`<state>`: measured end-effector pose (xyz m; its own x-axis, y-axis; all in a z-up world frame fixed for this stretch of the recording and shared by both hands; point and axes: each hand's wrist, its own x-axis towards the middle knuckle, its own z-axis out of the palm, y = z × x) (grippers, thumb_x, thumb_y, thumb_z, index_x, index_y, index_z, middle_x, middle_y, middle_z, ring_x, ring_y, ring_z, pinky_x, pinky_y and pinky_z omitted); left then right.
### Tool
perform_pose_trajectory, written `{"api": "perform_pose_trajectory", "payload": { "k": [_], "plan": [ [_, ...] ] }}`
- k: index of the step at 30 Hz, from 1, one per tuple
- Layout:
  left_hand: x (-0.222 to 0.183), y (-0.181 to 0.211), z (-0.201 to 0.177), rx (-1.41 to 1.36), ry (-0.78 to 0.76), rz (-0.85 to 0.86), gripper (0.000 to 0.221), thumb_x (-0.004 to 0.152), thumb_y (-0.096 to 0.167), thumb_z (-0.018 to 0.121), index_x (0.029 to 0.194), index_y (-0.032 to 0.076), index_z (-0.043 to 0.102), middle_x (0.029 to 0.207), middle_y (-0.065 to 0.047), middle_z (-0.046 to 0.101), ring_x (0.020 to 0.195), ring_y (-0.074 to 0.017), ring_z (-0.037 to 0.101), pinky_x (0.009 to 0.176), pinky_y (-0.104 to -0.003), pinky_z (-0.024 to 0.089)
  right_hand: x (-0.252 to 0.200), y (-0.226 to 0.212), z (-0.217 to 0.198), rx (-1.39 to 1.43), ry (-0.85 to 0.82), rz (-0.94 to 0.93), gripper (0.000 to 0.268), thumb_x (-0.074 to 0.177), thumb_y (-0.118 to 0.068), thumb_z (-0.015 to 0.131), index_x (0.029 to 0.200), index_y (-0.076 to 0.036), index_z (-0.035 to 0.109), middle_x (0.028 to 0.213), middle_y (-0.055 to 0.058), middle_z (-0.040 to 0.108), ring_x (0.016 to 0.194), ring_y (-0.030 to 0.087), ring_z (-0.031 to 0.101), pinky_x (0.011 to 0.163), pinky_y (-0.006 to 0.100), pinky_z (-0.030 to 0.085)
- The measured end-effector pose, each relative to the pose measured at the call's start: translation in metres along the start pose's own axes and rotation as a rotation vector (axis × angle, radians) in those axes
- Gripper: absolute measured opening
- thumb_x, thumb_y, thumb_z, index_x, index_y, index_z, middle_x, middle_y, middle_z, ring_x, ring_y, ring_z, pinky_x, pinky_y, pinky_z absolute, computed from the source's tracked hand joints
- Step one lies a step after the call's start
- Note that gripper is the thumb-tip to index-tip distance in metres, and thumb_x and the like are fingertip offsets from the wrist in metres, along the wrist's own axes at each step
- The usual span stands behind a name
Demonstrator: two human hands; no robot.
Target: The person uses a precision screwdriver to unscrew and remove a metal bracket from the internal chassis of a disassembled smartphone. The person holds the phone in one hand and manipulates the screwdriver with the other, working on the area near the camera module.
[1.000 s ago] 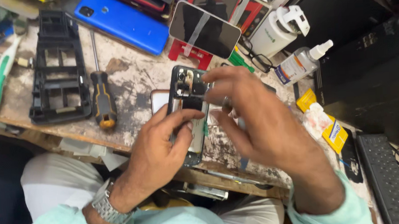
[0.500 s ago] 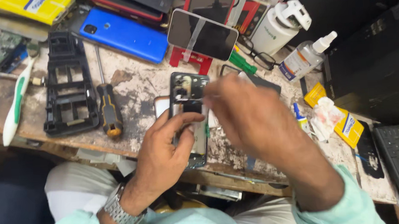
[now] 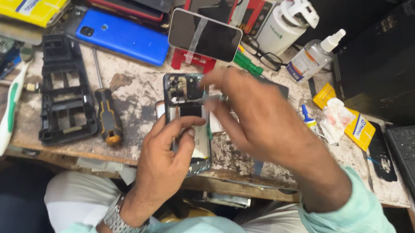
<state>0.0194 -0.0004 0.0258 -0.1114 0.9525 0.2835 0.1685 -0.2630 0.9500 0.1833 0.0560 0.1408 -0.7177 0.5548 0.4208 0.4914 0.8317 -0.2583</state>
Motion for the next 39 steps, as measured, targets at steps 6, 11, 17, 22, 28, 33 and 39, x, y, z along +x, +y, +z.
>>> {"api": "perform_pose_trajectory", "payload": {
  "k": [6, 11, 17, 22, 28, 33, 39],
  "plan": [
    [-0.001, -0.002, 0.001, 0.022, 0.01, 0.011, 0.026, 0.093, 0.003, 0.057, 0.112, 0.006, 0.074, 0.101, -0.011, 0.073, 0.075, -0.0198, 0.072, 0.067, -0.032, 0.056, -0.001, 0.005, 0.001, 0.029, 0.037, -0.137, 0.028, 0.104, -0.002, 0.067, 0.129, -0.001, 0.054, 0.119, 0.016, 0.066, 0.108, 0.034, 0.071, 0.088, 0.042, 0.058],
    [-0.006, -0.003, 0.001, 0.041, 0.037, 0.063, 0.025, 0.093, 0.003, 0.058, 0.113, 0.005, 0.073, 0.102, -0.012, 0.071, 0.08, -0.0205, 0.072, 0.07, -0.032, 0.056, -0.002, 0.004, 0.006, 0.046, -0.004, -0.03, 0.027, 0.1, -0.004, 0.068, 0.124, 0.0, 0.056, 0.113, 0.017, 0.066, 0.098, 0.034, 0.071, 0.079, 0.042, 0.058],
    [-0.005, -0.003, 0.002, 0.045, 0.02, 0.112, 0.025, 0.094, 0.002, 0.058, 0.114, 0.005, 0.072, 0.104, -0.011, 0.071, 0.084, -0.018, 0.072, 0.071, -0.031, 0.056, 0.0, 0.0, 0.004, 0.076, -0.02, -0.017, 0.027, 0.101, -0.004, 0.068, 0.126, -0.003, 0.057, 0.115, 0.014, 0.068, 0.102, 0.032, 0.073, 0.084, 0.042, 0.059],
    [-0.006, -0.006, 0.0, 0.032, 0.062, 0.057, 0.023, 0.095, 0.003, 0.059, 0.112, 0.006, 0.074, 0.095, -0.009, 0.069, 0.077, -0.0146, 0.066, 0.069, -0.028, 0.052, -0.004, 0.006, 0.012, 0.072, 0.049, -0.095, 0.034, 0.099, -0.001, 0.072, 0.129, -0.003, 0.055, 0.117, 0.014, 0.067, 0.107, 0.03, 0.072, 0.089, 0.039, 0.059],
    [-0.01, -0.02, -0.009, -0.223, 0.153, -0.021, 0.018, 0.102, 0.004, 0.06, 0.117, 0.003, 0.07, 0.101, -0.001, 0.067, 0.087, -0.0057, 0.053, 0.076, -0.022, 0.044, -0.049, 0.026, 0.022, 0.395, 0.329, 0.294, 0.032, 0.104, 0.001, 0.074, 0.123, -0.001, 0.048, 0.114, 0.011, 0.069, 0.107, 0.016, 0.074, 0.09, 0.028, 0.065],
    [-0.01, -0.026, -0.012, -0.288, 0.212, 0.061, 0.017, 0.103, 0.002, 0.059, 0.118, 0.0, 0.066, 0.112, -0.001, 0.068, 0.103, -0.0059, 0.058, 0.092, -0.021, 0.048, -0.075, 0.029, 0.041, 0.353, 0.294, 0.465, 0.033, 0.097, 0.0, 0.074, 0.119, -0.001, 0.051, 0.11, 0.012, 0.072, 0.103, 0.019, 0.074, 0.091, 0.031, 0.063],
    [-0.012, -0.033, -0.01, -0.415, 0.286, 0.04, 0.016, 0.102, 0.0, 0.06, 0.117, 0.001, 0.066, 0.114, -0.002, 0.068, 0.106, -0.007, 0.059, 0.095, -0.023, 0.047, -0.077, 0.028, 0.05, 0.265, 0.237, 0.42, 0.03, 0.095, -0.003, 0.074, 0.116, -0.001, 0.053, 0.107, 0.012, 0.073, 0.099, 0.017, 0.076, 0.087, 0.031, 0.062]
  ]
}}
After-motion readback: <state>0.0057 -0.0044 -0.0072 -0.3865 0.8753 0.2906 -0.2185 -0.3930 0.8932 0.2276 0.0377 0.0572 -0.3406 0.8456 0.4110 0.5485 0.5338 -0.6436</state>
